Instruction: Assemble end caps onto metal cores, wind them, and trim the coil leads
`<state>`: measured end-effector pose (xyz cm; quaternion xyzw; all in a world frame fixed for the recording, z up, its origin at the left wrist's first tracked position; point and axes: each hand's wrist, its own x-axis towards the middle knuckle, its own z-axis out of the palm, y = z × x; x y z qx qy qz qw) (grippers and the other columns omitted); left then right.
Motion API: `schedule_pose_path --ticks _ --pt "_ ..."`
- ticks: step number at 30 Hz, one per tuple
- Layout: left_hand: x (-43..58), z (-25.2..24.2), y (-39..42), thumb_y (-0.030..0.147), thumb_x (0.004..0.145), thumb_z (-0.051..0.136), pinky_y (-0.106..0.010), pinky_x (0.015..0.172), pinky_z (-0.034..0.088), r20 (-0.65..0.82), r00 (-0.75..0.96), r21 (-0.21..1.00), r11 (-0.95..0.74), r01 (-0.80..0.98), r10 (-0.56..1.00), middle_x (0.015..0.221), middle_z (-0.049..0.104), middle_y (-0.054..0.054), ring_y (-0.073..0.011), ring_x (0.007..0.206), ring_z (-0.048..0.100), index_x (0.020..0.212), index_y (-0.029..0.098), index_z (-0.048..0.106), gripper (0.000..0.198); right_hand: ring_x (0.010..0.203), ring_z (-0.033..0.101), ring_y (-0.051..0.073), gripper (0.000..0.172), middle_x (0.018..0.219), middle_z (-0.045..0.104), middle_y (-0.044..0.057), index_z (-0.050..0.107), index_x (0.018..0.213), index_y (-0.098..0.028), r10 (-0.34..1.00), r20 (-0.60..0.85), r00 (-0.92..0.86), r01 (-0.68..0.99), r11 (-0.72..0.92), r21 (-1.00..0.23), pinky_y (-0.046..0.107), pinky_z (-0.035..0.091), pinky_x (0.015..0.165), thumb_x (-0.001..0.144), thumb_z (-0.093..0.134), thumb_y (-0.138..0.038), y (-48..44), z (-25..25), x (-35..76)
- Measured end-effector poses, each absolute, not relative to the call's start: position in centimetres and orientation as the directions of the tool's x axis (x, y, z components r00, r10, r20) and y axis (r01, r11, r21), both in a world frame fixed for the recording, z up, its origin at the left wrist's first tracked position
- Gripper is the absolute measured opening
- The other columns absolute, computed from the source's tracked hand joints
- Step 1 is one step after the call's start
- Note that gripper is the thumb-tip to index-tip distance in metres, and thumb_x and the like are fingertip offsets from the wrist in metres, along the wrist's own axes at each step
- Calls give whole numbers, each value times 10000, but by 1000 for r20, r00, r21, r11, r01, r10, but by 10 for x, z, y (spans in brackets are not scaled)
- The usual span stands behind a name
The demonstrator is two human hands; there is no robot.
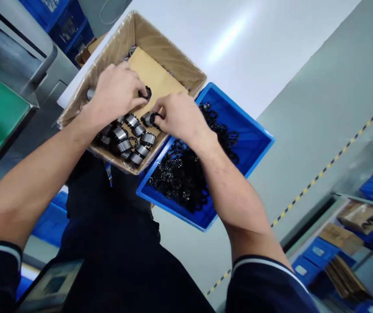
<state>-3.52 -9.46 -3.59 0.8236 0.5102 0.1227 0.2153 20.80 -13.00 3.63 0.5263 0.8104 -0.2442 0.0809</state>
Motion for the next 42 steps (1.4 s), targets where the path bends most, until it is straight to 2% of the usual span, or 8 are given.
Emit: schedule_pose_path --ticks 6,13,20,25,28,32,35,42 --pt "-25 -62 -109 477 968 882 -771 1231 580 15 411 533 -355 768 911 1301 882 -94 -484 1326 750 1262 475 914 295 1201 873 383 356 1277 972 95 992 1328 -298 873 -358 -332 943 295 -155 542 680 1133 1058 761 -304 -78 10 220" --pt "-17 -51 -135 342 1033 873 -677 1338 555 -131 593 478 -473 740 795 1304 903 -109 -448 1468 765 1307 305 922 281 1049 858 371 315 1120 947 69 871 1275 -313 838 -353 -416 899 319 -301 541 671 1021 994 945 -432 -93 4 234" --pt "-24 -73 -112 493 796 1028 -838 1291 515 14 473 487 -419 766 881 885 781 -87 -510 1216 762 844 392 786 267 1114 801 322 227 1171 932 37 819 1073 -326 812 -391 -433 881 290 -372 498 606 1033 913 961 -250 -130 -1 213" --pt "-24 -94 -109 512 505 1170 -940 1341 413 3 252 678 -188 711 968 877 754 -45 -568 1183 760 1126 463 781 735 1184 816 345 199 1198 925 67 820 1183 -335 807 -353 -474 844 300 -445 535 644 1118 1003 843 -254 -127 5 213" --pt "-19 -107 -104 518 448 1179 -926 1373 386 9 208 723 -150 675 978 995 827 -63 -572 1243 749 1156 439 755 829 1319 812 387 337 1474 873 96 858 1325 -361 782 -274 -560 808 443 -388 580 657 1164 1028 767 -230 -111 6 221" --pt "-8 -101 -100 486 547 1140 -803 1368 456 -44 253 691 -153 707 966 1071 876 -66 -510 1157 782 1072 402 712 683 1363 808 359 516 1793 737 79 873 1538 -346 649 -337 -682 731 619 -286 524 636 1135 1078 695 -196 -89 4 222" --pt "-9 -66 -122 433 698 1088 -763 1357 477 -30 265 638 -185 748 964 1167 904 -95 -503 1156 802 1276 376 774 660 1187 828 312 510 1868 694 71 868 1611 -367 610 -361 -705 698 688 -201 482 618 1018 1155 661 -270 -83 -1 220" --pt "-66 27 -288 390 1076 945 -612 1243 568 195 151 695 -245 676 969 1269 935 -29 -378 1194 867 1485 367 823 428 1285 840 344 476 1612 872 45 950 1413 -388 656 -329 -679 734 601 -317 493 653 1071 986 788 -253 -77 -31 215"
